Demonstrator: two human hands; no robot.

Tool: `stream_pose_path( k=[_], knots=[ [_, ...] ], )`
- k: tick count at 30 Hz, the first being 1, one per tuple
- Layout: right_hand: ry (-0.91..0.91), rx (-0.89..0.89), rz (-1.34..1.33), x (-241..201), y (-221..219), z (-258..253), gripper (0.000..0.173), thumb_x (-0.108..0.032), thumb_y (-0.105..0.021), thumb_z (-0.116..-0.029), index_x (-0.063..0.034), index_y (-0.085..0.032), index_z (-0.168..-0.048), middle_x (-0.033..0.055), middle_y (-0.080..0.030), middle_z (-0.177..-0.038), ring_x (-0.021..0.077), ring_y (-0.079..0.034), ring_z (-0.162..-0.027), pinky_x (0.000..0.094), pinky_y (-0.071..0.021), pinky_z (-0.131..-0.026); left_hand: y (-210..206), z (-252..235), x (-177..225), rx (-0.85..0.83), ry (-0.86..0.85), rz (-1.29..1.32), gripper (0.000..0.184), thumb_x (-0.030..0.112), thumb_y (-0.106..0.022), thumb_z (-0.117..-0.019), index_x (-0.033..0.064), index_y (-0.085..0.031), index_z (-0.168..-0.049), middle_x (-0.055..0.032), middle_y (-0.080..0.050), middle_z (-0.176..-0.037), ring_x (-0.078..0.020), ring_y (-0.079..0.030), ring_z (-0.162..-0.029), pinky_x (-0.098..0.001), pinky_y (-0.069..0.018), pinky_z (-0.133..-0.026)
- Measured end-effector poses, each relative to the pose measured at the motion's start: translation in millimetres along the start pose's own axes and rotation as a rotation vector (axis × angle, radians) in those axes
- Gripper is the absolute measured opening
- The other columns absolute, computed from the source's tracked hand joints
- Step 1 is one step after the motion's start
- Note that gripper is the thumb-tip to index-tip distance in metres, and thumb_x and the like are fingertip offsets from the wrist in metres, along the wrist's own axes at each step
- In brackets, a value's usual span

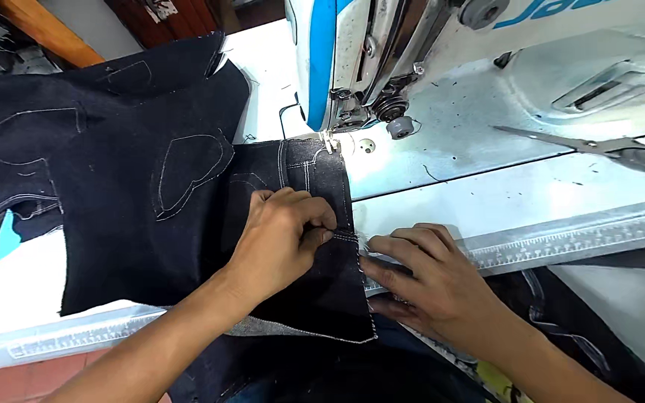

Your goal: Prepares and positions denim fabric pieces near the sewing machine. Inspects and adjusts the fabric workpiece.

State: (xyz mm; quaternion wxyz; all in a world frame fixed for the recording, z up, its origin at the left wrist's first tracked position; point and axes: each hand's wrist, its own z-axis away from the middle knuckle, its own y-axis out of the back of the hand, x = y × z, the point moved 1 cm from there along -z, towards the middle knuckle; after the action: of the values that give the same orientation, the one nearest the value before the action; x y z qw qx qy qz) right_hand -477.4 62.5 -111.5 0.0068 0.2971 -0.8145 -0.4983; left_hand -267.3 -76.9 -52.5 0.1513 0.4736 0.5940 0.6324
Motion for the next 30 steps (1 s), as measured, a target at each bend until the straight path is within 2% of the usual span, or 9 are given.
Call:
stream_pose_path(
  k=[4,7,10,13,16,19,21,26,30],
  knots=[
    [-0.046,0.045,-0.121,-0.5,1.2,-4.7,0.049,-0.061,-0.054,-0.0993,-0.0207,-0.069,-0.123,-0.0033,-0.068,-0.127,0.0165,-0.059,-0.119,0.0380,-0.0458,-0.099,-3.1,5.8,1.5,0.087,-0.019,0.000,0.011,0.023,-0.069,-0.0877,0.0278,-0.079,-0.089,0.0142,-0.069,-0.086,-0.0044,-0.066,-0.085,-0.0392,-0.0521,-0.081],
    [0.010,-0.059,0.037,0.0,3.1,-9.1,0.051,-0.062,-0.046,-0.1007,-0.0254,-0.064,-0.133,-0.0099,-0.062,-0.142,0.0183,-0.055,-0.129,0.0441,-0.0412,-0.101,-10.0,29.8,8.6,0.089,-0.190,-0.160,0.027,0.016,-0.055,-0.1002,0.0208,-0.079,-0.112,0.0006,-0.072,-0.115,-0.0193,-0.065,-0.114,-0.0486,-0.0515,-0.098],
    [0.031,-0.096,0.037,7.0,8.7,-11.2,0.056,-0.068,-0.040,-0.1005,-0.0301,-0.063,-0.135,-0.0132,-0.060,-0.144,0.0173,-0.055,-0.128,0.0445,-0.0398,-0.100,-25.9,52.1,9.8,0.098,-0.183,-0.176,0.050,0.049,-0.048,-0.1058,0.0141,-0.067,-0.136,-0.0032,-0.064,-0.142,-0.0219,-0.055,-0.138,-0.0549,-0.0363,-0.119],
    [0.062,-0.125,0.011,19.1,12.2,-18.1,0.059,-0.070,-0.037,-0.0999,-0.0312,-0.063,-0.135,-0.0121,-0.061,-0.142,0.0201,-0.055,-0.126,0.0459,-0.0396,-0.099,-33.4,47.5,3.0,0.171,-0.167,-0.053,0.063,0.062,-0.058,-0.0972,0.0113,-0.068,-0.134,-0.0041,-0.066,-0.140,-0.0202,-0.056,-0.137,-0.0509,-0.0360,-0.122],
    [0.085,-0.145,0.029,34.7,12.6,-30.9,0.059,-0.071,-0.039,-0.0986,-0.0331,-0.062,-0.137,-0.0125,-0.060,-0.144,0.0214,-0.056,-0.125,0.0476,-0.0413,-0.098,-32.2,32.1,-4.2,0.168,-0.170,-0.071,0.061,0.059,-0.057,-0.0986,0.0111,-0.067,-0.135,-0.0047,-0.065,-0.141,-0.0232,-0.056,-0.137,-0.0531,-0.0360,-0.120],
    [0.093,-0.138,0.034,50.0,11.9,-47.6,0.061,-0.074,-0.041,-0.0955,-0.0337,-0.065,-0.134,-0.0125,-0.061,-0.142,0.0204,-0.057,-0.122,0.0471,-0.0422,-0.098,-28.2,13.1,-12.2,0.168,-0.182,-0.101,0.037,0.015,-0.049,-0.1027,0.0112,-0.067,-0.135,-0.0034,-0.065,-0.139,-0.0254,-0.058,-0.134,-0.0559,-0.0386,-0.117],
    [0.082,-0.142,0.041,58.3,10.8,-56.8,0.063,-0.076,-0.044,-0.0932,-0.0341,-0.066,-0.134,-0.0131,-0.061,-0.141,0.0187,-0.058,-0.120,0.0461,-0.0435,-0.097,-26.9,1.6,-18.2,0.167,-0.177,-0.113,0.044,-0.001,-0.046,-0.0976,0.0117,-0.068,-0.134,-0.0025,-0.066,-0.138,-0.0246,-0.058,-0.133,-0.0562,-0.0401,-0.116],
    [0.058,-0.156,0.083,78.6,4.9,-78.5,0.071,-0.083,-0.043,-0.0871,-0.0341,-0.067,-0.133,-0.0139,-0.064,-0.137,0.0176,-0.057,-0.122,0.0461,-0.0453,-0.093,-24.0,-23.8,-34.6,0.106,-0.152,-0.143,0.052,0.017,-0.065,-0.0853,0.0111,-0.066,-0.137,-0.0043,-0.062,-0.142,-0.0261,-0.050,-0.140,-0.0597,-0.0331,-0.119],
    [0.007,-0.123,0.082,83.0,0.7,-80.9,0.073,-0.083,-0.044,-0.0876,-0.0324,-0.069,-0.133,-0.0140,-0.062,-0.141,0.0166,-0.053,-0.130,0.0460,-0.0426,-0.097,-17.4,-43.3,-46.3,0.125,-0.182,-0.155,0.058,0.025,-0.075,-0.0822,0.0060,-0.065,-0.136,-0.0108,-0.064,-0.138,-0.0313,-0.053,-0.137,-0.0628,-0.0359,-0.116]
  ],
)
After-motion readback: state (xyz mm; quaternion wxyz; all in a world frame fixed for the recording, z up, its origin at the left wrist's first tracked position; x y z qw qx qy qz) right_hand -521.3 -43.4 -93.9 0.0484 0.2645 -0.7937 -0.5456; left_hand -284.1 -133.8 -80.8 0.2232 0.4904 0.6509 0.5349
